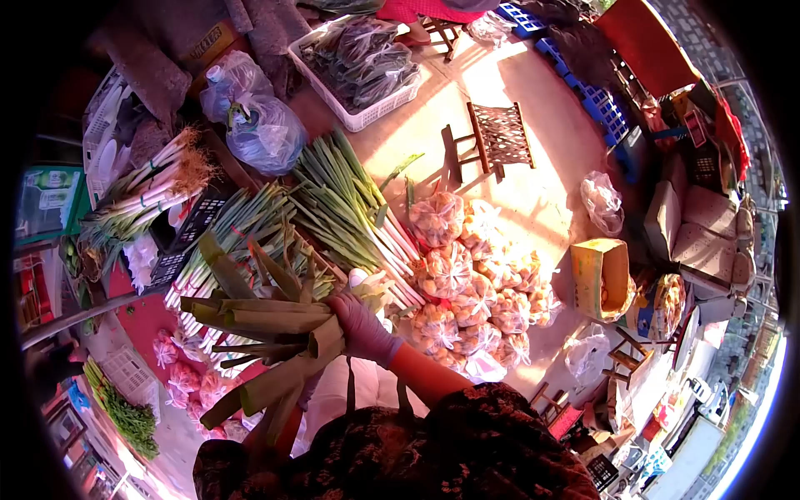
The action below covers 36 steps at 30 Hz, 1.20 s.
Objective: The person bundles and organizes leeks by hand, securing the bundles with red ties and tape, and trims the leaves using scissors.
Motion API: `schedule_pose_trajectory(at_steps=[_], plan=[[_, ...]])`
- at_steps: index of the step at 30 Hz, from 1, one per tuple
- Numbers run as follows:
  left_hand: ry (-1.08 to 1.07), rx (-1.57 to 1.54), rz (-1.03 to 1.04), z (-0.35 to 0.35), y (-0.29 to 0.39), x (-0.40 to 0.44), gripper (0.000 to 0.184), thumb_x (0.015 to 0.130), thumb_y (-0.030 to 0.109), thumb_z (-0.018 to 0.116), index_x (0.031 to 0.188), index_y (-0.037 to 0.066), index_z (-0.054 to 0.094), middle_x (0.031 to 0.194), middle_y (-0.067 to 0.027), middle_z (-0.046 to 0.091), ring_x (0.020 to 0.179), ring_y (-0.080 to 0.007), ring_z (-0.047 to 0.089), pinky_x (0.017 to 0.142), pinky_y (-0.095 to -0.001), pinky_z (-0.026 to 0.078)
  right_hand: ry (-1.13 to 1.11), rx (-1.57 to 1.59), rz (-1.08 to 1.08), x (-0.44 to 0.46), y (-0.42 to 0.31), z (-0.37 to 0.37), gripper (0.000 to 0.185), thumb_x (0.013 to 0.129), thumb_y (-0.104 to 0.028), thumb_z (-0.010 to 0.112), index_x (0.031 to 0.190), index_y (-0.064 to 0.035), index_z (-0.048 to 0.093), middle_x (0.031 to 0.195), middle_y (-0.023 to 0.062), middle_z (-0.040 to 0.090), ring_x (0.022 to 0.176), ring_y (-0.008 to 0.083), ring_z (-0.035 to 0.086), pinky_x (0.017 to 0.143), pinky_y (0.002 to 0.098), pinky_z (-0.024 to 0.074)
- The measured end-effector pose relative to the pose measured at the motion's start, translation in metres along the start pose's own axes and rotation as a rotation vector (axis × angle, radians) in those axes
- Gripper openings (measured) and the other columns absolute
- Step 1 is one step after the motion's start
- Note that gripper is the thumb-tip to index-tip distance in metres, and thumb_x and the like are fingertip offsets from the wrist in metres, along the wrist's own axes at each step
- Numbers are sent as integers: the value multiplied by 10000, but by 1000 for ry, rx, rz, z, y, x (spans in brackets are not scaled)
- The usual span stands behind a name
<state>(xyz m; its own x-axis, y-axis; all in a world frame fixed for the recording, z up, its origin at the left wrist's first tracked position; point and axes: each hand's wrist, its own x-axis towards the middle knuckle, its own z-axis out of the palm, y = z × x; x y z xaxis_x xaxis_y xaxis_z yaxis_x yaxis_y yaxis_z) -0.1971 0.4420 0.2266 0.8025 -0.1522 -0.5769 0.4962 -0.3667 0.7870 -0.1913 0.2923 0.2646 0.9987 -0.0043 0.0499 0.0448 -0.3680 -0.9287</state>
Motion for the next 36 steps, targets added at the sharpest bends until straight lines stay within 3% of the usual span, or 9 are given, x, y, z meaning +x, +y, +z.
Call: schedule_pose_trajectory(at_steps=[14, 17, 23, 26, 27, 28, 31, 34, 36], plan=[[217, -143, -23, -2, 122, 145, 459, 805, 238, 651, 1191, 29, 514, 1232, -119, 510, 1135, -232, 473, 959, -345, 374, -280, 35, -158, 213, 10, -47, 708, 496, -158, 756, 1112, -22, 432, 1050, 170, 498, 1007, 367, 468, 887, 408, 377], [271, -168, -25, 8, 150, 181, 454, 802, 233, 656, 1184, 28, 521, 1226, -119, 516, 1128, -231, 479, 954, -344, 380, -327, 2, -259, 262, 31, -74, 740, 496, -272, 797, 1093, -26, 436, 1015, 154, 501, 987, 348, 482, 867, 407, 386], [439, -209, -92, 59, 220, 289, 443, 796, 224, 665, 1170, 24, 535, 1213, -119, 528, 1115, -227, 492, 944, -342, 391, -461, 143, -373, 383, 86, -137, 689, 512, -202, 759, 1102, -31, 445, 1031, 176, 508, 1003, 364, 488, 890, 419, 376], [500, -209, -104, 93, 260, 358, 438, 794, 219, 670, 1164, 23, 542, 1207, -119, 534, 1109, -226, 498, 939, -340, 396, -856, 150, -210, 436, 131, -164, 670, 542, -230, 760, 1107, -35, 457, 1017, 187, 524, 1020, 365, 497, 883, 426, 387], [516, -211, -88, 102, 267, 383, 436, 793, 217, 672, 1161, 22, 545, 1205, -119, 536, 1107, -225, 500, 937, -340, 398, -721, 119, -429, 450, 159, -164, 671, 543, -256, 769, 1096, -26, 467, 996, 198, 542, 994, 363, 528, 854, 426, 413], [526, -203, -83, 110, 274, 397, 434, 792, 216, 673, 1159, 22, 547, 1203, -119, 538, 1104, -225, 503, 936, -340, 400, -727, 110, -482, 496, 181, -164, 687, 532, -266, 778, 1097, -29, 467, 994, 200, 544, 974, 364, 539, 846, 428, 421], [531, -180, -130, 127, 280, 416, 429, 789, 211, 678, 1152, 20, 554, 1196, -118, 544, 1098, -223, 509, 931, -339, 405, -831, 307, -226, 473, 183, -198, 693, 529, -299, 792, 1082, -34, 470, 953, 198, 551, 926, 371, 554, 807, 425, 444], [565, -141, -104, 130, 286, 440, 424, 786, 206, 683, 1146, 18, 561, 1190, -118, 550, 1092, -221, 515, 926, -338, 411, -856, 312, -414, 614, 230, -185, 683, 536, -328, 801, 1055, -33, 470, 905, 191, 555, 887, 376, 559, 767, 417, 461], [613, -69, -106, 140, 295, 439, 420, 784, 203, 686, 1141, 17, 566, 1186, -118, 554, 1087, -220, 520, 923, -337, 414, -865, 311, -459, 595, 235, -188, 680, 534, -343, 807, 1028, -26, 464, 888, 185, 554, 866, 374, 560, 749, 411, 465]])
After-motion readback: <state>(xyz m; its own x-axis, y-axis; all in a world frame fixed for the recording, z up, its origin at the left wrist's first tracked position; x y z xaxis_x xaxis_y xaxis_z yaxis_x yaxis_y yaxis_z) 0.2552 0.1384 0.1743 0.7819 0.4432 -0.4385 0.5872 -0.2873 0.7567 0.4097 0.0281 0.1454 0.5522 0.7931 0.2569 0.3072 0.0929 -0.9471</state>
